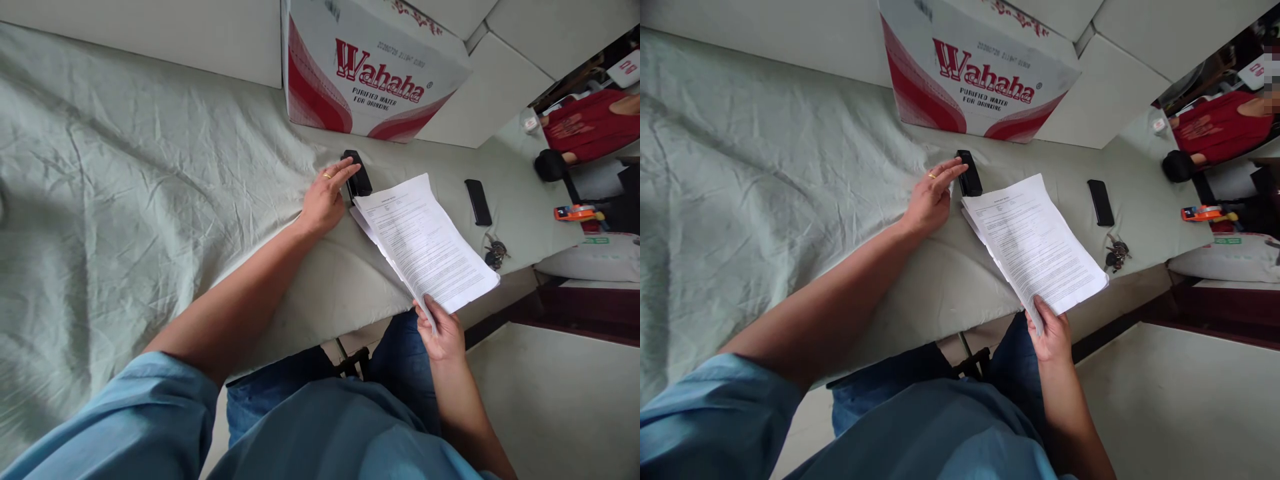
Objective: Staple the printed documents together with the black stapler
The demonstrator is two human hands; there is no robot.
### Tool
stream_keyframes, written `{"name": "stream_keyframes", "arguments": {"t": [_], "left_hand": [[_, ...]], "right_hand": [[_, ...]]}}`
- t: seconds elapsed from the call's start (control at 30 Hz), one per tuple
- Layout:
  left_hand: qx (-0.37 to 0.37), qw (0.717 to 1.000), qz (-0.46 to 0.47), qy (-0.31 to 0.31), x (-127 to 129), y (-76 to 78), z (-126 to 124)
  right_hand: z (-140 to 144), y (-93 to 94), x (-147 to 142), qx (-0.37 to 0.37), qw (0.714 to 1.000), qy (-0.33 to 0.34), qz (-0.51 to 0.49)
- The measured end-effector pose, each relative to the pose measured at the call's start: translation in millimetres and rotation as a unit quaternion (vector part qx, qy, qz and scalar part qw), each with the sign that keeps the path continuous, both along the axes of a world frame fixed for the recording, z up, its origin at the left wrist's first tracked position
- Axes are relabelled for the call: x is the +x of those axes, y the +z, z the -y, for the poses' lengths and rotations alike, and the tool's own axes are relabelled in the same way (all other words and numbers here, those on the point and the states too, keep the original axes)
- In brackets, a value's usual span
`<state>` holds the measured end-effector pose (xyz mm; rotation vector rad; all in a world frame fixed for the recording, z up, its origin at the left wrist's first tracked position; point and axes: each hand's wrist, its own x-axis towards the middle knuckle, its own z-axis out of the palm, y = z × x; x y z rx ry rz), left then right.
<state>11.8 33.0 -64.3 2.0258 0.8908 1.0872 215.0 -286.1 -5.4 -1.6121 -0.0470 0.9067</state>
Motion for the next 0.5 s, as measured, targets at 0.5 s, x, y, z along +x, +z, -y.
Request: {"name": "stream_keyframes", "arguments": {"t": [0.5], "left_hand": [[-0.005, 0.999, -0.027, -0.030, 1, 0.0, 0]], "right_hand": [[2, -16.9, -2, -0.021, 0.999, -0.006, 0.041]]}}
